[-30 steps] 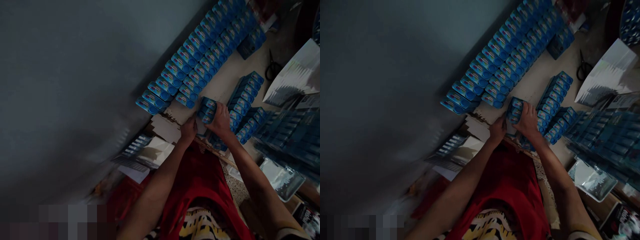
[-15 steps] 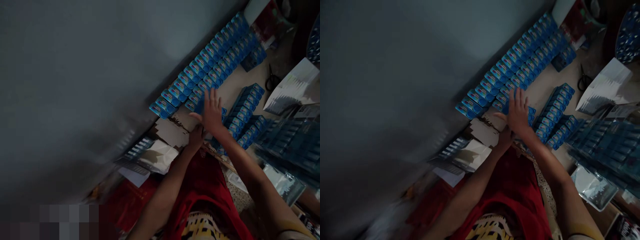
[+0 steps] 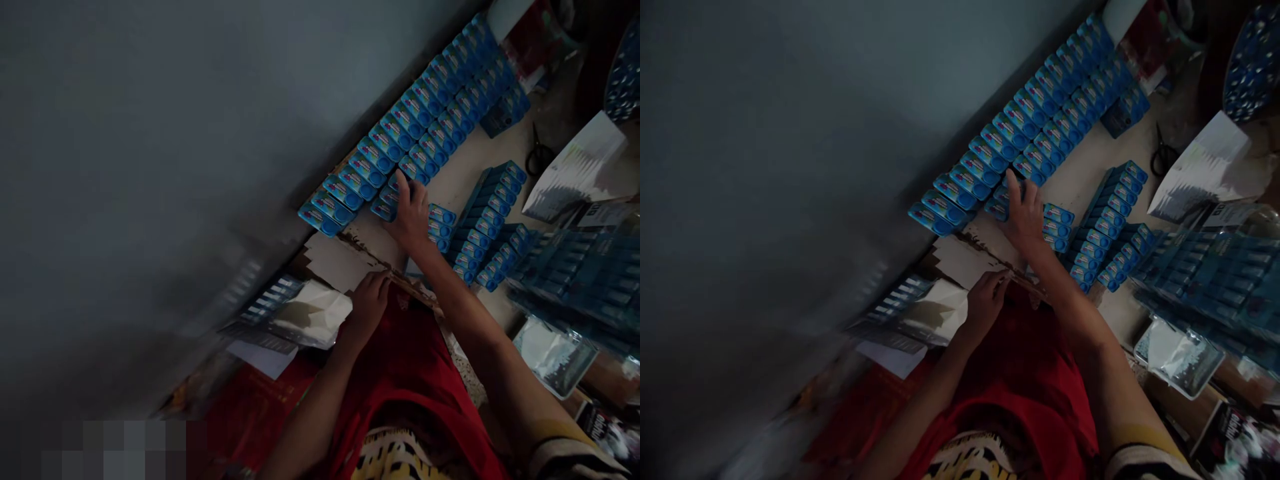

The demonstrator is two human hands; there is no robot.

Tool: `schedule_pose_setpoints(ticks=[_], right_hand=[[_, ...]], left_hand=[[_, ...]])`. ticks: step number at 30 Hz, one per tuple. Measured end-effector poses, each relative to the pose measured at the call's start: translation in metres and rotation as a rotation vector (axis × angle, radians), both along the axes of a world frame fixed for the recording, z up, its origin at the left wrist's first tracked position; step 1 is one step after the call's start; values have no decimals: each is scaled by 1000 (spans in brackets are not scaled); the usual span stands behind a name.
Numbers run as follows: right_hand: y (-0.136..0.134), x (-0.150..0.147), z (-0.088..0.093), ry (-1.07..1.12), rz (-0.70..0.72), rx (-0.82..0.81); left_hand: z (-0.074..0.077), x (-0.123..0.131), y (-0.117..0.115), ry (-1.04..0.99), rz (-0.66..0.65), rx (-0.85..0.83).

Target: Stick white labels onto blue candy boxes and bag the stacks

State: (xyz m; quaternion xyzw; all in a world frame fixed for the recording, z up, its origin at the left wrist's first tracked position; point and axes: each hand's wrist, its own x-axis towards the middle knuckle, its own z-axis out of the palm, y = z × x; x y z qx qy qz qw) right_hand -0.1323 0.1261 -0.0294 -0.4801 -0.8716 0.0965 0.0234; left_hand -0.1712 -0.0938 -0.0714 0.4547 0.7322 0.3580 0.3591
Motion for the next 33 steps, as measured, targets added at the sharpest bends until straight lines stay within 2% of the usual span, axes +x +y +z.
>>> schedule_pose_setpoints(ticks=[4, 9, 15, 21, 27, 30, 33], right_hand=[[1, -8, 2, -50, -84, -21], [-6, -17, -2, 9, -192, -5], [-15, -22, -2, 74, -198, 9], [-19, -25, 2, -33, -208, -15], [-2, -33, -12, -89, -247, -54], [2, -28, 2, -134, -212, -122], [-18, -4, 41, -49, -138, -117]], left_hand=[[-6, -1, 3, -26, 29, -35], [-7, -6, -2, -38, 80, -72], [-11, -8, 2, -200, 289, -95], [-22, -22, 22, -345, 466, -130], [-27, -26, 31, -547, 528, -223], [-28, -21, 26, -559, 504, -249], [-23, -22, 18, -585, 453, -252]])
